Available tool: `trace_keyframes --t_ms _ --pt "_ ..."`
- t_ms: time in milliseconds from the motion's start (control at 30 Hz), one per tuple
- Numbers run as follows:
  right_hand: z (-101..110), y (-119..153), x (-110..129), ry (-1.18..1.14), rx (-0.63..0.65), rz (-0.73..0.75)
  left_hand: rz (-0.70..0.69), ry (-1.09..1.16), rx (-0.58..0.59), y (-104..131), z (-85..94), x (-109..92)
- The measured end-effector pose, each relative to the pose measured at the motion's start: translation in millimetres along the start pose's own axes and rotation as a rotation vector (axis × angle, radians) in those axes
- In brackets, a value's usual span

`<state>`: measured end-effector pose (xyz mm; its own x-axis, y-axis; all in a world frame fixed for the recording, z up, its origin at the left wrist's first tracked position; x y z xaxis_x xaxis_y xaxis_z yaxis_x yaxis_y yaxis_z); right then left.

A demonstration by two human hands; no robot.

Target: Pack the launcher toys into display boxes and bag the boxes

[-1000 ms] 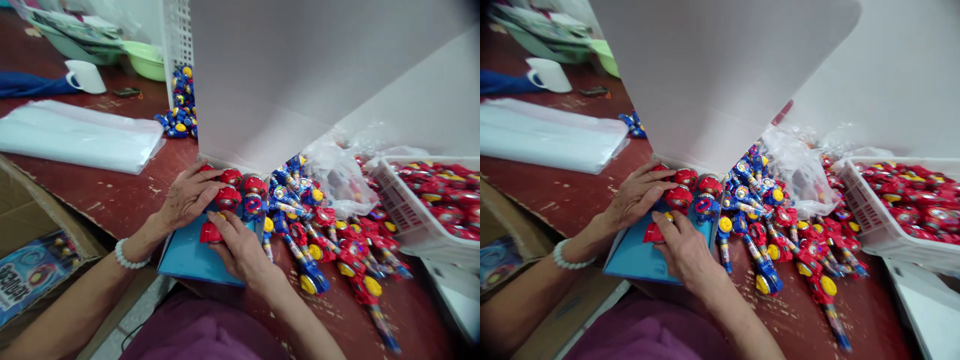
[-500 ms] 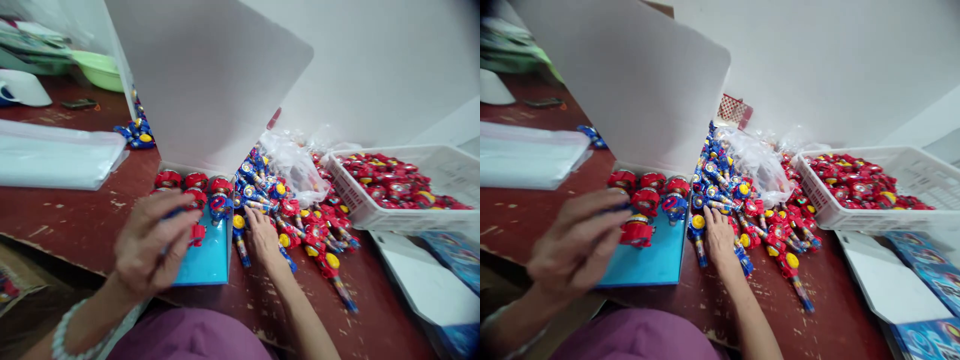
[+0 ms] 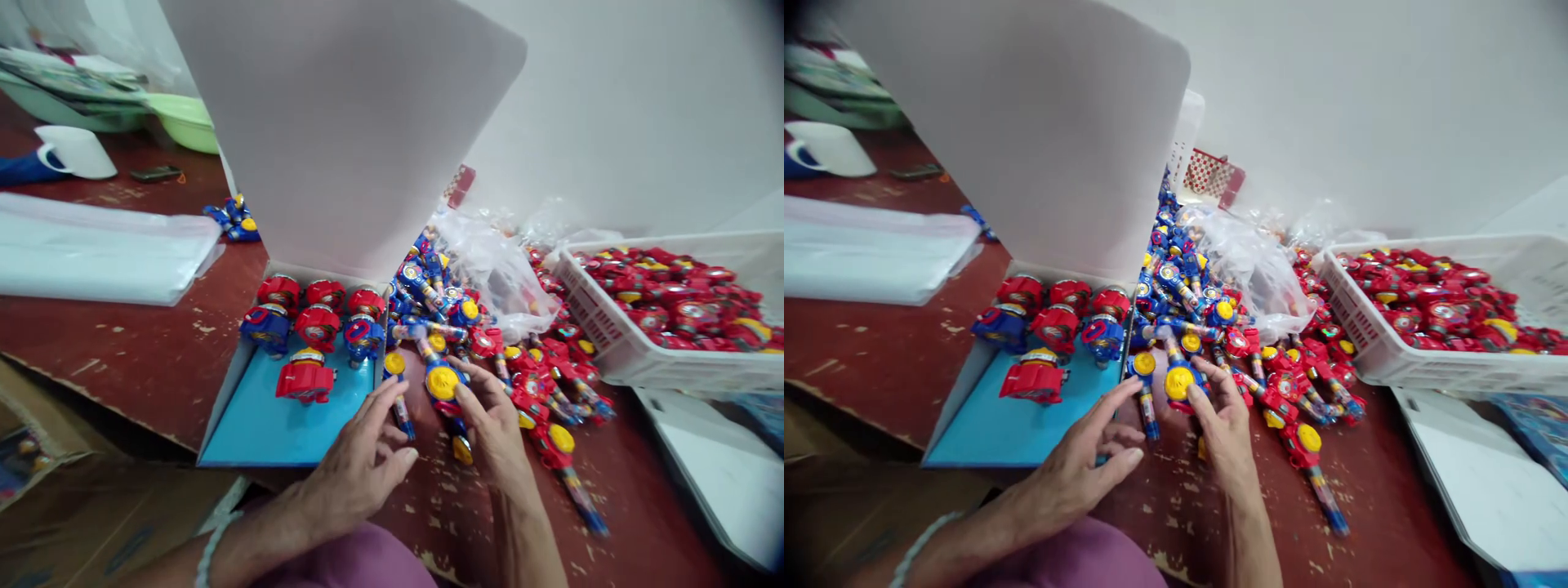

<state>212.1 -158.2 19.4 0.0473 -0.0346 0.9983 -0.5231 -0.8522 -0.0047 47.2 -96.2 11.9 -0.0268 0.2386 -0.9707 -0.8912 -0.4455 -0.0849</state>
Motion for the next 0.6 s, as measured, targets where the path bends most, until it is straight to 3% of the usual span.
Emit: trace_keyframes --t_ms 133,233,333,467,600 --pt "-14.0 25.1 3.3 -0.296 0.03 -0.071 -0.196 -0.28 -0.048 -17.2 -6.9 -15.6" --pt "-20.3 37.0 6.7 -0.27 0.107 -0.1 -0.318 -0.473 -0.073 -21.2 -7.4 -31.9" --pt "-24.4 44.3 17.3 0.049 0.213 -0.047 -0.437 -0.564 -0.064 -17.6 -8.4 -48.0" --pt "-32.6 48.6 50.7 0.596 0.238 0.231 -0.549 -0.643 -0.126 -1.6 -1.6 -63.7" --pt "-53.4 49.5 76.9 0.808 0.333 0.493 -0.441 -0.612 0.112 0.3 -2.8 -58.7"
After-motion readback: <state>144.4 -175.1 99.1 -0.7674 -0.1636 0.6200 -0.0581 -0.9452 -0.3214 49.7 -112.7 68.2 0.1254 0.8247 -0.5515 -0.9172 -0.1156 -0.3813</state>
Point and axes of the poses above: each hand's wrist, its own y-axis away from the middle knuckle, its own z-axis out of the back of the hand, x = y × z, the point moved 9 cm from there along -y, towards the middle knuckle, and after that the axes turned 10 degrees about x, right-handed, at the moved point
